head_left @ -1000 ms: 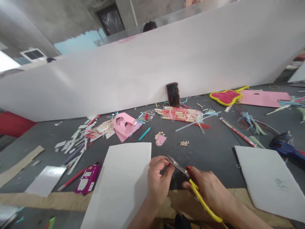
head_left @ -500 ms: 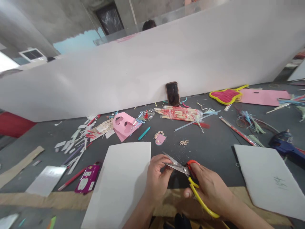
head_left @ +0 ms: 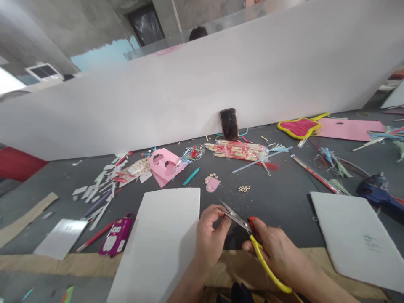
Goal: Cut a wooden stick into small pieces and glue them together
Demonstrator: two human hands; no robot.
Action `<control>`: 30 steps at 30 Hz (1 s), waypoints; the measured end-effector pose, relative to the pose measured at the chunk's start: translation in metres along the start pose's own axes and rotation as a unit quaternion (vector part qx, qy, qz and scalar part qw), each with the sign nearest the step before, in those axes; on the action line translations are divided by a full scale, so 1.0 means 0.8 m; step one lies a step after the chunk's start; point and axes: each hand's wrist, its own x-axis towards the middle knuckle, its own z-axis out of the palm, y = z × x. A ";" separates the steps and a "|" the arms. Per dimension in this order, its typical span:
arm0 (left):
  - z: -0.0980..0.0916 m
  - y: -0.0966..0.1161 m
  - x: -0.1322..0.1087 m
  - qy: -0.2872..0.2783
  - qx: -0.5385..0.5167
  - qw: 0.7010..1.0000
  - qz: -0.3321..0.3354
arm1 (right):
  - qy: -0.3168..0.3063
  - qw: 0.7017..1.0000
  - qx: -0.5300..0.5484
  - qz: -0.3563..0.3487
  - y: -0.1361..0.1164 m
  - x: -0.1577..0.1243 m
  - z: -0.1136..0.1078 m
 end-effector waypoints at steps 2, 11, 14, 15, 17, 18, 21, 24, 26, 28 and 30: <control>0.000 -0.002 -0.001 0.012 0.022 1.000 0.016 | 0.002 1.000 0.001 0.006 0.001 0.000 0.002; -0.003 -0.002 -0.002 0.032 0.070 0.993 0.090 | 0.024 0.998 -0.028 -0.049 0.002 0.001 -0.004; -0.005 0.000 0.001 0.006 0.046 0.996 0.078 | 0.008 0.999 -0.021 -0.041 0.002 0.000 -0.006; -0.005 0.000 0.002 -0.003 0.038 0.997 0.071 | -0.002 0.999 -0.016 -0.036 0.002 0.000 -0.005; -0.006 -0.001 0.003 -0.015 0.022 0.998 0.054 | -0.020 0.999 -0.009 -0.025 0.002 0.000 -0.004; -0.006 -0.002 0.003 -0.017 0.014 0.999 0.045 | -0.025 0.999 -0.008 -0.020 0.002 0.000 -0.002; -0.004 -0.005 0.001 -0.018 -0.006 1.000 0.021 | -0.033 0.999 -0.017 -0.006 0.001 -0.001 0.002; -0.001 -0.006 0.000 -0.019 -0.016 1.000 0.005 | -0.033 0.999 -0.027 0.005 0.001 -0.001 0.006; 0.001 -0.005 0.000 -0.016 -0.015 1.000 0.000 | -0.029 0.999 -0.025 0.008 0.002 -0.002 0.008; 0.002 -0.005 0.000 -0.001 -0.008 1.000 0.000 | -0.022 1.000 -0.018 0.009 0.001 -0.002 0.008; 0.002 -0.005 -0.002 0.019 0.006 1.000 0.007 | -0.011 1.000 -0.013 0.004 0.001 -0.001 0.006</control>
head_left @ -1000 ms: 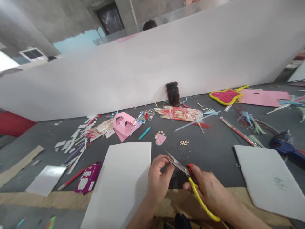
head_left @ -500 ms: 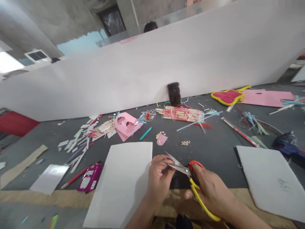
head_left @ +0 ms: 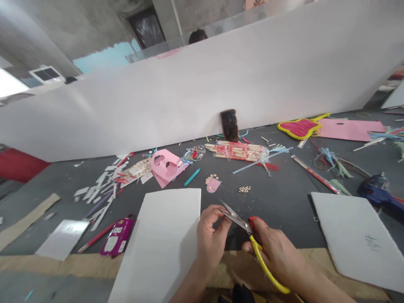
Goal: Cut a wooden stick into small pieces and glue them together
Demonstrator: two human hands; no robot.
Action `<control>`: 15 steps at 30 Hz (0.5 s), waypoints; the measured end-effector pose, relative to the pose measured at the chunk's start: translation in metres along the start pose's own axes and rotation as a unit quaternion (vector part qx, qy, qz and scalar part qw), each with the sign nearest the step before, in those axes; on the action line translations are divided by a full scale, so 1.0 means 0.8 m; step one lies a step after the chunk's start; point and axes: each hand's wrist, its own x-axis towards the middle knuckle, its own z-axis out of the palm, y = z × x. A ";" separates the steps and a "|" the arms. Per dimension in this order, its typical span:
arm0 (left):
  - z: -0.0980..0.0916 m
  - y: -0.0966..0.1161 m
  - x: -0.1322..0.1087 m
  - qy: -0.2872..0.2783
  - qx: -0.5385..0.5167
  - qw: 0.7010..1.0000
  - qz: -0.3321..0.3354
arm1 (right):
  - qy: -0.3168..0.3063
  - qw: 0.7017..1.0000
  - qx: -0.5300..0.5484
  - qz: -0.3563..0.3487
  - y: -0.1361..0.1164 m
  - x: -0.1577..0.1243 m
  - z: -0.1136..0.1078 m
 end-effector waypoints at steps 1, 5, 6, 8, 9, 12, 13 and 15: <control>0.000 0.000 -0.001 0.007 0.007 1.000 0.005 | 0.004 1.000 0.002 -0.006 0.000 0.000 -0.001; -0.002 -0.001 -0.004 0.002 0.014 1.000 0.028 | 0.013 0.999 0.000 -0.036 0.001 0.000 -0.006; -0.002 -0.001 -0.003 -0.001 0.007 0.999 0.033 | 0.017 0.999 -0.003 -0.041 0.001 -0.001 -0.007; -0.002 0.001 -0.002 -0.013 -0.007 0.999 0.035 | 0.027 0.999 -0.009 -0.042 0.002 -0.001 -0.008; -0.002 0.002 -0.001 -0.019 -0.014 0.999 0.032 | 0.028 0.999 -0.009 -0.042 0.002 -0.001 -0.009; -0.003 0.003 0.002 -0.030 -0.023 0.999 0.028 | 0.009 0.999 0.009 -0.036 0.001 0.000 -0.009; -0.004 0.003 0.003 -0.032 -0.024 0.999 0.029 | 0.000 0.999 0.017 -0.033 0.001 0.000 -0.008; -0.004 0.002 0.003 -0.036 -0.023 0.999 0.027 | -0.013 0.999 0.024 -0.023 0.000 0.000 -0.007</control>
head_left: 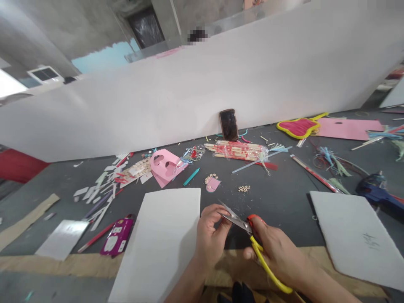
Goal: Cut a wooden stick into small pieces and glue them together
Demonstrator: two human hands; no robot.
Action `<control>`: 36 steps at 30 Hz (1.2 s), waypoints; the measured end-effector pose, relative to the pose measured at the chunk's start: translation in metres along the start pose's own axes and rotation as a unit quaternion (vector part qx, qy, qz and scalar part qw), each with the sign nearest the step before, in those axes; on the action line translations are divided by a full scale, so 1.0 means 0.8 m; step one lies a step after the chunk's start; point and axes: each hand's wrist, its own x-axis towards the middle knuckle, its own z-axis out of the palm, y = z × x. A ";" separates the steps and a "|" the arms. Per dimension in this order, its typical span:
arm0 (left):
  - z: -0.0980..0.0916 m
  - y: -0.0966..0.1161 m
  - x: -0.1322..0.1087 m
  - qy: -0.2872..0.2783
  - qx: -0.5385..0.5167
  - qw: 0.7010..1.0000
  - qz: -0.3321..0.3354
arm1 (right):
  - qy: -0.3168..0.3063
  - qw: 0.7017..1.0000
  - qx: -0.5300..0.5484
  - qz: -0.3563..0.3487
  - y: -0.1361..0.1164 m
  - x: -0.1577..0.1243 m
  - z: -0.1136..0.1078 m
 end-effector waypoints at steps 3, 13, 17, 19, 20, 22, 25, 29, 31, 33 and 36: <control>0.002 0.000 -0.001 0.006 -0.003 1.000 -0.015 | -0.003 1.000 -0.010 0.020 -0.002 -0.001 0.002; 0.006 -0.002 -0.005 0.043 0.083 0.996 0.010 | 0.029 0.999 0.015 0.019 -0.001 0.000 0.006; 0.004 -0.005 -0.007 0.045 0.100 0.993 0.033 | 0.033 0.999 -0.017 -0.020 0.003 -0.002 0.002; 0.004 -0.004 -0.007 0.031 0.083 0.996 0.029 | 0.038 0.999 -0.032 -0.022 0.004 -0.003 0.000; 0.003 -0.002 -0.007 0.024 0.075 0.997 0.025 | 0.040 0.998 -0.038 -0.019 0.004 -0.003 -0.001; 0.002 0.001 -0.005 0.015 0.065 0.998 0.020 | 0.039 0.998 -0.041 -0.013 0.004 -0.002 -0.002; -0.002 0.004 -0.002 0.003 0.057 0.998 0.024 | 0.025 0.999 -0.020 -0.012 0.001 -0.002 -0.001; -0.005 0.004 0.000 -0.024 0.041 0.999 0.009 | 0.023 1.000 -0.009 -0.001 -0.001 -0.002 0.002; -0.003 0.003 -0.001 -0.018 0.035 0.999 -0.002 | 0.029 0.999 -0.013 0.001 -0.001 -0.002 0.004; -0.001 0.001 -0.003 -0.008 0.027 1.000 -0.010 | 0.030 1.000 -0.008 0.002 -0.001 -0.002 0.007; 0.003 0.000 -0.005 0.013 0.021 0.999 -0.025 | 0.031 0.999 0.010 0.009 -0.001 -0.002 0.010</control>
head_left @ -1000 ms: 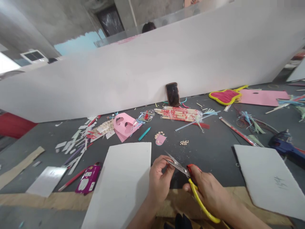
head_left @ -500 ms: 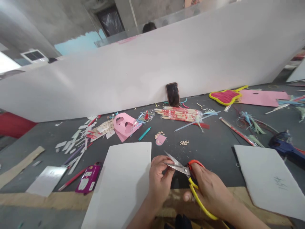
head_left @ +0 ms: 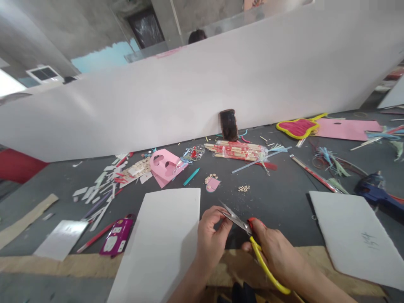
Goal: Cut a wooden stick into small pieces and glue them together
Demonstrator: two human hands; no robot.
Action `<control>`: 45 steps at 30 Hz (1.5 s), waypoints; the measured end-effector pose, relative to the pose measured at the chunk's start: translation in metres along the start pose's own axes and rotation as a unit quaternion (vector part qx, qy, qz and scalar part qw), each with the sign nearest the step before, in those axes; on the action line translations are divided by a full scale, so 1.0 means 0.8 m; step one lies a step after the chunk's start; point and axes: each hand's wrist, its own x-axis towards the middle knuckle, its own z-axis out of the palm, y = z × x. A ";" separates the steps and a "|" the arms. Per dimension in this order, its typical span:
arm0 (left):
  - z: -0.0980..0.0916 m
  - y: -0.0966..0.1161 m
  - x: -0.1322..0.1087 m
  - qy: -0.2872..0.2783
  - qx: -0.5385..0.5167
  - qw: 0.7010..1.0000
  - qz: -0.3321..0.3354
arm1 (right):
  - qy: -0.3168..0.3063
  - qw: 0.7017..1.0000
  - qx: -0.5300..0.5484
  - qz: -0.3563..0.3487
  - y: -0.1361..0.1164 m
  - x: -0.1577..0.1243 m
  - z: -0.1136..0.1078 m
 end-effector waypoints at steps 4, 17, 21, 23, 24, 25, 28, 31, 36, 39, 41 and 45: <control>0.001 -0.001 -0.001 0.027 0.007 1.000 0.004 | 0.025 1.000 -0.004 -0.006 0.002 0.000 0.001; -0.002 0.006 0.001 -0.032 -0.097 0.995 -0.005 | -0.021 1.000 0.001 -0.019 -0.005 -0.001 -0.015; 0.002 0.003 -0.002 -0.022 -0.091 0.995 -0.016 | -0.012 1.000 -0.005 -0.004 -0.007 -0.003 -0.012; 0.003 0.003 -0.004 -0.019 -0.064 0.998 -0.017 | -0.007 1.000 -0.001 0.004 -0.008 -0.004 -0.009; 0.004 0.004 -0.004 -0.018 -0.048 0.999 -0.014 | -0.005 1.000 0.004 0.006 -0.008 -0.004 -0.006; 0.004 0.004 -0.004 -0.015 -0.031 0.999 -0.011 | -0.002 1.000 0.010 0.008 -0.007 -0.004 -0.004; 0.003 0.004 -0.003 0.005 0.012 1.000 0.008 | 0.018 1.000 0.012 0.001 -0.004 -0.004 0.000; 0.002 0.000 -0.003 0.019 0.041 0.998 0.040 | 0.029 0.999 -0.003 -0.024 0.000 -0.004 -0.001; 0.000 0.002 -0.003 -0.001 0.030 0.998 0.055 | 0.024 0.999 -0.036 -0.031 0.002 -0.005 -0.011; -0.002 0.008 0.000 -0.032 -0.032 0.999 0.019 | 0.012 0.999 -0.036 -0.029 0.002 -0.003 -0.015; -0.003 0.010 0.003 -0.051 -0.084 0.995 -0.007 | -0.002 0.999 -0.026 -0.033 0.003 -0.001 -0.015; -0.003 0.007 0.005 -0.055 -0.137 0.988 -0.039 | -0.035 0.999 -0.021 -0.015 0.002 0.001 -0.012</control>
